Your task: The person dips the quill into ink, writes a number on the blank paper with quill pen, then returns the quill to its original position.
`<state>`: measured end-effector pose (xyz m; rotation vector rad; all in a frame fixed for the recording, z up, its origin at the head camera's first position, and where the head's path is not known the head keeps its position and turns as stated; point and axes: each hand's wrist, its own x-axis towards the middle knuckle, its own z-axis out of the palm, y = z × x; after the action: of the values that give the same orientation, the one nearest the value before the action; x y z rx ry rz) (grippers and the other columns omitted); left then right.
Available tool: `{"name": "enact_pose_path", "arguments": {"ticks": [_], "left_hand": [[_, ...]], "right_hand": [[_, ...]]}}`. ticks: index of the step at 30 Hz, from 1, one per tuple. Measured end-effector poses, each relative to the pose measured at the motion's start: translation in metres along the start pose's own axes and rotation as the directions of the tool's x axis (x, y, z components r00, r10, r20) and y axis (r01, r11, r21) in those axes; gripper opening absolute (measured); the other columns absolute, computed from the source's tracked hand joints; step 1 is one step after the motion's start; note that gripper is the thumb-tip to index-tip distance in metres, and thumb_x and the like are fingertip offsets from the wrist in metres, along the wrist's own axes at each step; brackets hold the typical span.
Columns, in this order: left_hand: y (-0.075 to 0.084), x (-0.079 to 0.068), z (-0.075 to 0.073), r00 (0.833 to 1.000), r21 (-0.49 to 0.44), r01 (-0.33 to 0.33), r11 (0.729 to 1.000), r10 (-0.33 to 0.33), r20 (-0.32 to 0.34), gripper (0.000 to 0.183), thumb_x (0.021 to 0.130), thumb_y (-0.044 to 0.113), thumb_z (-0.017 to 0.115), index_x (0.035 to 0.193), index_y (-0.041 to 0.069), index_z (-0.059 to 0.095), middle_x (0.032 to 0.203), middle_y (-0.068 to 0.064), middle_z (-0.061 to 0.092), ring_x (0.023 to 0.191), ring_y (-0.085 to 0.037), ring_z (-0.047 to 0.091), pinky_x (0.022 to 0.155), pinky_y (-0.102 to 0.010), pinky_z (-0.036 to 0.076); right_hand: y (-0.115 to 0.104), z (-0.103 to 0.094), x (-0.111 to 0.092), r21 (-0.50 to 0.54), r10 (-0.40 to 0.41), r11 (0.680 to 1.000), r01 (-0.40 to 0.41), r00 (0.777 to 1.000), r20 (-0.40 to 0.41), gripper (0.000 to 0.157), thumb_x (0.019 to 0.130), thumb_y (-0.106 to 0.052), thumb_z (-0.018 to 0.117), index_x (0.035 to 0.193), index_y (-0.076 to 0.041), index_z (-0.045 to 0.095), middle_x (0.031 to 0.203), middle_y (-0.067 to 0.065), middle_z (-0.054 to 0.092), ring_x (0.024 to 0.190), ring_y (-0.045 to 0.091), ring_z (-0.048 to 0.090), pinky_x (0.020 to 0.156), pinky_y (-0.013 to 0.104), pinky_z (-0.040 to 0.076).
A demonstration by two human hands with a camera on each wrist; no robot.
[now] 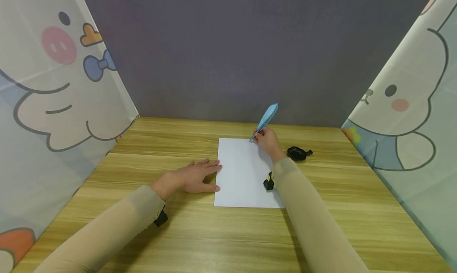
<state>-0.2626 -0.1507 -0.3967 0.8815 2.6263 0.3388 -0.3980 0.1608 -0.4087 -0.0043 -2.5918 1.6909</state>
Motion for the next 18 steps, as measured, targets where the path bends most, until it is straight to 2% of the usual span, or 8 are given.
{"name": "enact_pose_path", "arguments": {"ticks": [7, 18], "left_hand": [[-0.0003, -0.0006, 0.0002, 1.000, -0.002, 0.001, 1.000, -0.001, -0.001, 0.087, 0.108, 0.065, 0.058, 0.176, 0.021, 0.027, 0.186, -0.002, 0.018, 0.172, -0.040, 0.013, 0.133, -0.076, 0.011], [-0.0020, 0.0003, 0.0016, 1.000, -0.004, -0.001, 1.000, 0.001, -0.003, 0.087, 0.108, 0.066, 0.058, 0.177, 0.021, 0.027, 0.186, -0.001, 0.018, 0.172, -0.040, 0.013, 0.133, -0.076, 0.010]], "right_hand": [[0.0020, -0.0002, -0.0020, -0.055, -0.017, 0.998, 0.017, 1.000, -0.007, 0.025, 0.116, -0.010, 0.053, 0.133, 0.004, 0.066, 0.122, 0.022, 0.068, 0.110, 0.030, 0.071, 0.094, 0.033, 0.062], [0.0027, 0.0000, 0.0012, -0.062, 0.004, 0.998, -0.004, 1.000, -0.008, 0.025, 0.116, -0.010, 0.055, 0.133, 0.003, 0.068, 0.123, 0.022, 0.069, 0.111, 0.032, 0.071, 0.096, 0.036, 0.062]]}}
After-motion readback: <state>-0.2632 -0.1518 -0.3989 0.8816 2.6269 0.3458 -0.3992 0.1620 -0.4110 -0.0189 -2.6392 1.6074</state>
